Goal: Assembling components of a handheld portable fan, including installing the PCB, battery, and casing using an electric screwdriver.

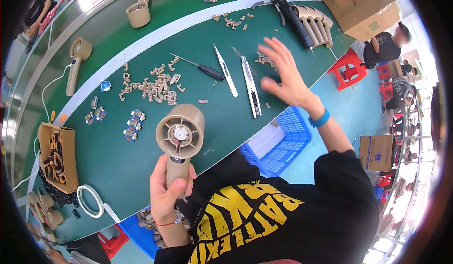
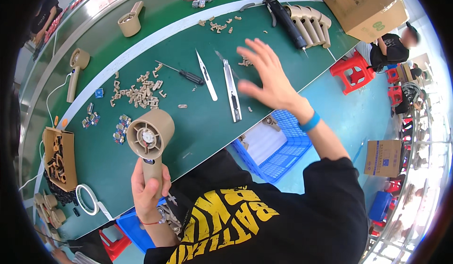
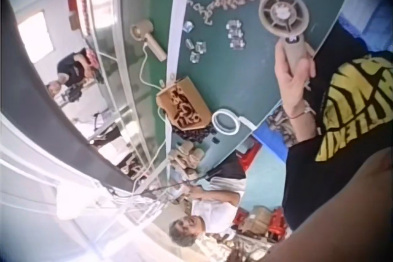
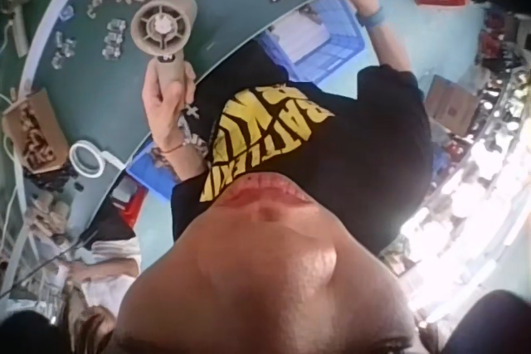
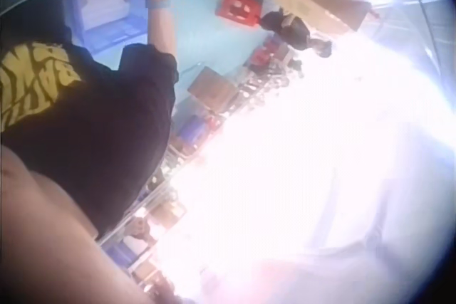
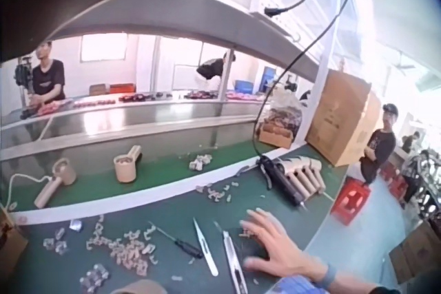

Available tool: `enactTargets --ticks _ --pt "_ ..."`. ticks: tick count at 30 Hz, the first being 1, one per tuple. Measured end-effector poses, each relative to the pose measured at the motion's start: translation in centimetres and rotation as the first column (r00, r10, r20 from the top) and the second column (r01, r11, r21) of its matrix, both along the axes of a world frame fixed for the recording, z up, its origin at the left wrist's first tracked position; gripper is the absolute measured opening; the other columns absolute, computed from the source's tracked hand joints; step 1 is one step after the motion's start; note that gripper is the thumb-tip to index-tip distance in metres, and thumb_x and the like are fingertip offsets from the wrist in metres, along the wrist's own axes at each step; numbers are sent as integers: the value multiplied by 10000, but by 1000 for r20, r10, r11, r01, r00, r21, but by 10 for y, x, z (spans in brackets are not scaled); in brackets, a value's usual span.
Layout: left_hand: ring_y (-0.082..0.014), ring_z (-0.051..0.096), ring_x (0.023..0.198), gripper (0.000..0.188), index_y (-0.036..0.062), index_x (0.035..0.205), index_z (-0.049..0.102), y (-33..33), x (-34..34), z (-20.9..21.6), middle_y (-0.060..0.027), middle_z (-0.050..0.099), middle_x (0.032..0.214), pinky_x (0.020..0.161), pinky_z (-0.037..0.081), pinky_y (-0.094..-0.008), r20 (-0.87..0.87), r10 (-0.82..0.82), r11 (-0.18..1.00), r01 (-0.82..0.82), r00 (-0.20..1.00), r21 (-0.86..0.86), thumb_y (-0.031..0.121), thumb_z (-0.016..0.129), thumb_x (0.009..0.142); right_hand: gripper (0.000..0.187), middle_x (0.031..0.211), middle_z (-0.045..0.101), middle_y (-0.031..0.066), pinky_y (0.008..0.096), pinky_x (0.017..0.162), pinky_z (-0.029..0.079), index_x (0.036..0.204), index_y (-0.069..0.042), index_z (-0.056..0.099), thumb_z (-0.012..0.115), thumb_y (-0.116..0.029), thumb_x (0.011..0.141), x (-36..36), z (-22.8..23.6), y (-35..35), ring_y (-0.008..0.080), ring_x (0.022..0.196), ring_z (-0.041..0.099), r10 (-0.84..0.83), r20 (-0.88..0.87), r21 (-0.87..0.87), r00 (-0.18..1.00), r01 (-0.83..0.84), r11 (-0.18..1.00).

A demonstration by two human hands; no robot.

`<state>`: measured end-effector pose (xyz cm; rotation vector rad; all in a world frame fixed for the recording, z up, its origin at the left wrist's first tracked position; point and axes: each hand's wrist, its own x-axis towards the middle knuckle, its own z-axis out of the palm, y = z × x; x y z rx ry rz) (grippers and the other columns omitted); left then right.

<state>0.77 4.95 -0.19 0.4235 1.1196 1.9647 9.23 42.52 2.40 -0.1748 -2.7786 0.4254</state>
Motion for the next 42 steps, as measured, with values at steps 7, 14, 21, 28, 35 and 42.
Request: enactTargets --ticks 7,14,21,28,35,42 --pt "-116 546 604 564 -51 1301 448 0 0 0 -167 618 951 549 421 -227 1 -37 998 37 999 -47 231 695 879 882 1578 247 166 518 1209 123 1481 -111 386 684 -594 805 12 -2 8 366 1484 164 53 130 159 990 -74 985" --pt "-115 541 608 562 -57 1306 445 5 -3 0 -171 617 952 551 417 -225 -3 13 1000 -13 1000 -12 232 685 888 637 1559 306 120 470 1187 209 1458 -129 422 665 -320 900 -13 -10 46 339 1468 220 -74 30 90 997 71 993" --pt "-86 560 757 572 31 1398 436 -6 1 25 -62 629 999 604 443 -218 69 -80 988 88 994 -124 226 689 923 661 1523 365 160 460 1179 219 1451 -90 427 655 -247 850 -42 -5 45 363 1438 282 102 77 204 992 -116 972" --pt "-74 539 807 542 22 1408 421 -22 20 13 -34 593 983 635 448 -202 -80 -23 998 27 997 59 189 639 940 429 1518 424 143 351 1167 243 1406 -10 486 509 -170 1008 -47 -32 62 261 1426 357 107 90 -318 990 -74 945" --pt "-49 522 692 505 40 1395 420 -36 19 16 -7 580 940 594 428 -202 -60 -17 998 21 998 67 159 617 945 328 1425 527 181 349 1128 313 1290 75 576 506 -54 996 -35 -29 43 275 1358 462 63 74 -220 995 -46 974" --pt "-53 502 592 498 48 1398 404 -32 21 15 -4 561 855 535 408 -209 -122 10 993 4 992 115 167 597 954 302 1274 603 175 335 1004 430 1240 78 597 539 -89 996 -32 -42 32 254 1148 575 137 -87 -123 987 -147 981"
